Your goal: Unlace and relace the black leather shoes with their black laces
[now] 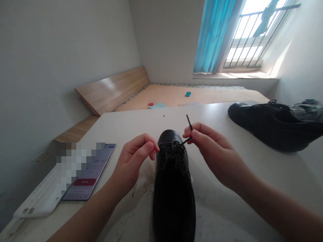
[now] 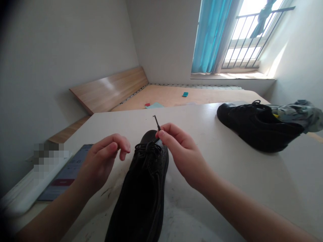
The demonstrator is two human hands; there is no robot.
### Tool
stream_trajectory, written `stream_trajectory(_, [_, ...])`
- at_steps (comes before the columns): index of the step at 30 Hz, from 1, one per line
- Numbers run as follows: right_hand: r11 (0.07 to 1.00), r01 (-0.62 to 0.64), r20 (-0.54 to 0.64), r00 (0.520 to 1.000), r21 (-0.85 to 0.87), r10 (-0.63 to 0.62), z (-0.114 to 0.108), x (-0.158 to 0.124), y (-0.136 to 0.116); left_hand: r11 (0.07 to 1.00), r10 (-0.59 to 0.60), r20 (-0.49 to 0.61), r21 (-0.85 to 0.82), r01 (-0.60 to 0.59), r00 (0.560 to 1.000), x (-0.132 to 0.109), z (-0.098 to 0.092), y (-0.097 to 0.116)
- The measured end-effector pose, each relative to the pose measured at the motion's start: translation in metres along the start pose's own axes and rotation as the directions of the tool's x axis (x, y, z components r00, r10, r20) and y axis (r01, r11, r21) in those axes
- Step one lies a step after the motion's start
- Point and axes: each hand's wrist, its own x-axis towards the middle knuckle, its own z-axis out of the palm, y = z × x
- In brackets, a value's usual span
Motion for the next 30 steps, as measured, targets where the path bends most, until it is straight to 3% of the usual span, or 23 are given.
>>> stream_trajectory(5, [0.984, 0.045, 0.023, 0.999, 0.172, -0.049, -0.007, 0.002, -0.011, 0.874, 0.094, 0.121, 0.464, -0.140, 0.988, -0.001, 0.010, 0.008])
stream_trajectory(9, [0.963, 0.083, -0.022, 0.997, 0.258, -0.080, -0.013, 0.004, -0.022, 0.848, 0.109, 0.158, 0.500, -0.175, 0.981, -0.004, 0.012, 0.006])
stream_trajectory(15, [0.957, 0.167, -0.250, 0.962, 0.235, -0.107, -0.024, 0.014, -0.031, 0.878, 0.089, 0.172, 0.452, -0.159, 0.981, -0.006, 0.012, 0.004])
stream_trajectory(18, [0.986, 0.054, -0.115, 0.993, 0.159, -0.036, -0.023, 0.014, -0.024, 0.872, 0.091, 0.182, 0.459, -0.166, 0.979, -0.006, 0.013, 0.004])
stream_trajectory(22, [0.977, -0.042, 0.131, 0.989, -0.209, 0.071, -0.016, 0.009, -0.011, 0.847, 0.116, 0.188, 0.494, -0.196, 0.975, -0.006, 0.014, 0.007])
stream_trajectory(25, [0.907, 0.045, 0.274, 0.959, -0.418, 0.078, -0.011, 0.005, -0.005, 0.814, 0.169, 0.173, 0.530, -0.236, 0.970, -0.007, 0.014, 0.010])
stream_trajectory(30, [0.787, 0.238, 0.361, 0.932, -0.569, -0.021, -0.009, 0.001, -0.003, 0.834, 0.158, 0.179, 0.502, -0.228, 0.971, -0.008, 0.014, 0.013])
